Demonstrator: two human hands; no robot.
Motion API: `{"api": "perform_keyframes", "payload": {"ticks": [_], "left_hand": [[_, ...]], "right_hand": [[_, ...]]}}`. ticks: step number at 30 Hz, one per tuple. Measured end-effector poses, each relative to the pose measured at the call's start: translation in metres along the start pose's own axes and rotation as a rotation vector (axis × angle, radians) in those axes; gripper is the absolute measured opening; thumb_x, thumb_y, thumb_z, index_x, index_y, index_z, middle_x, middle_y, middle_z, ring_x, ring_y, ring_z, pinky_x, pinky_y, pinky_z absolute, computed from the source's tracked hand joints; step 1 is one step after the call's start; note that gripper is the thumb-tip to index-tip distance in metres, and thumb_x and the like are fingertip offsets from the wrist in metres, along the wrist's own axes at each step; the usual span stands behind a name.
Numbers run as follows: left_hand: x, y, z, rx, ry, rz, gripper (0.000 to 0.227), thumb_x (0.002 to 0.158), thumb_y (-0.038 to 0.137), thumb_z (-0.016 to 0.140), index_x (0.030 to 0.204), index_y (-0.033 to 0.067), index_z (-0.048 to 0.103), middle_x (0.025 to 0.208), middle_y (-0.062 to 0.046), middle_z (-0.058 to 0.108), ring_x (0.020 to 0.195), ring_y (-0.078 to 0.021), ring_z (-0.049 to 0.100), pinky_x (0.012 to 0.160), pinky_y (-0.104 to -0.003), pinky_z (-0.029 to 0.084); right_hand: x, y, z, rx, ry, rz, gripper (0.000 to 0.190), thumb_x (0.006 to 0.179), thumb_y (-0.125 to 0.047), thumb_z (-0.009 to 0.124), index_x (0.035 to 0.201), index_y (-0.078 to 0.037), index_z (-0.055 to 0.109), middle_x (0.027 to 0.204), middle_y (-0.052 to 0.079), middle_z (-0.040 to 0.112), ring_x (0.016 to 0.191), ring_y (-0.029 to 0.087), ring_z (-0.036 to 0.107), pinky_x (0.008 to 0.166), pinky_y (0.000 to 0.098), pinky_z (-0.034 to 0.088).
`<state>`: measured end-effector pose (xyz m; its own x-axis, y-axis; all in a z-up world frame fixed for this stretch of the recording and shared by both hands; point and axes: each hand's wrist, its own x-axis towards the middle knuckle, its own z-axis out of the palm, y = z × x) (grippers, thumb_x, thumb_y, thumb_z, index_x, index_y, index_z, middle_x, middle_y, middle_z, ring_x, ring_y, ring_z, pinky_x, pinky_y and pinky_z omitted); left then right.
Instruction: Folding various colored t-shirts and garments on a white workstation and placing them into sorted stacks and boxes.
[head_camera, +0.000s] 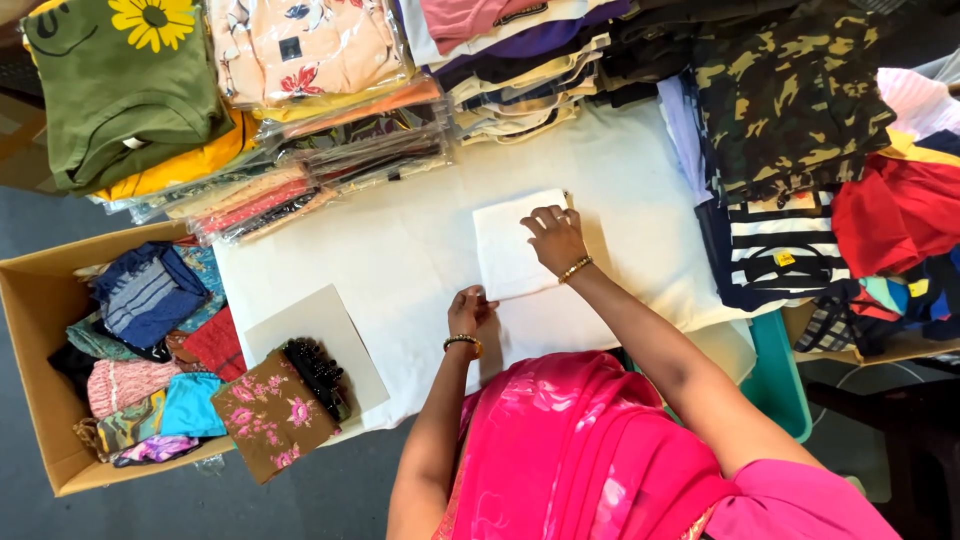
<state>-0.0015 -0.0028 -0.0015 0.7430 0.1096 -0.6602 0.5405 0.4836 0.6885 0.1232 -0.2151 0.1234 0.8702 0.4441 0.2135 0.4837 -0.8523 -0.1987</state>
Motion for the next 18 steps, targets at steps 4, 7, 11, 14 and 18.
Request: {"api": "perform_keyframes", "payload": {"ticks": [4,7,11,14,18], "left_hand": [[0.007,-0.008,-0.001,-0.016,0.007,0.055,0.028,0.105,0.026,0.057,0.117,0.0019,0.065,0.095,-0.009,0.07,0.081,-0.0209,0.075,0.069,-0.03,0.058],[0.002,-0.004,0.002,-0.005,-0.006,0.067,0.028,0.105,0.026,0.057,0.116,0.0009,0.065,0.09,-0.01,0.068,0.079,-0.0197,0.074,0.066,-0.028,0.056],[0.002,0.0,0.002,0.019,-0.004,0.047,0.026,0.104,0.025,0.058,0.114,0.0015,0.064,0.085,-0.012,0.069,0.074,-0.018,0.071,0.064,-0.027,0.055],[0.012,-0.012,0.006,-0.024,0.038,0.011,0.025,0.103,0.022,0.06,0.116,0.0005,0.062,0.081,-0.005,0.059,0.077,-0.0191,0.072,0.067,-0.028,0.058],[0.01,-0.021,0.027,0.026,0.121,0.149,0.03,0.098,0.01,0.065,0.126,0.002,0.057,0.087,-0.005,0.059,0.071,-0.0158,0.056,0.06,-0.03,0.05]], "right_hand": [[-0.03,0.011,0.042,0.065,-0.036,0.01,0.026,0.096,-0.02,0.066,0.121,-0.022,0.071,0.133,-0.004,0.065,0.135,0.017,0.053,0.117,0.0439,0.038],[-0.046,-0.002,0.031,0.095,-0.154,-0.145,0.038,0.094,-0.026,0.065,0.13,-0.019,0.066,0.145,0.001,0.059,0.142,0.02,0.047,0.119,0.0472,0.034],[-0.048,-0.002,0.012,0.026,-0.113,-0.131,0.063,0.081,-0.04,0.072,0.139,-0.019,0.06,0.152,0.012,0.049,0.141,0.034,0.04,0.109,0.063,0.032],[-0.072,0.038,0.056,0.133,-0.005,0.266,0.052,0.091,-0.033,0.075,0.139,-0.02,0.058,0.155,0.004,0.05,0.145,0.026,0.043,0.119,0.0458,0.04],[-0.071,0.04,0.023,0.201,-0.061,0.479,0.068,0.081,-0.03,0.08,0.142,-0.012,0.056,0.152,0.014,0.046,0.138,0.034,0.042,0.11,0.0483,0.04]]}}
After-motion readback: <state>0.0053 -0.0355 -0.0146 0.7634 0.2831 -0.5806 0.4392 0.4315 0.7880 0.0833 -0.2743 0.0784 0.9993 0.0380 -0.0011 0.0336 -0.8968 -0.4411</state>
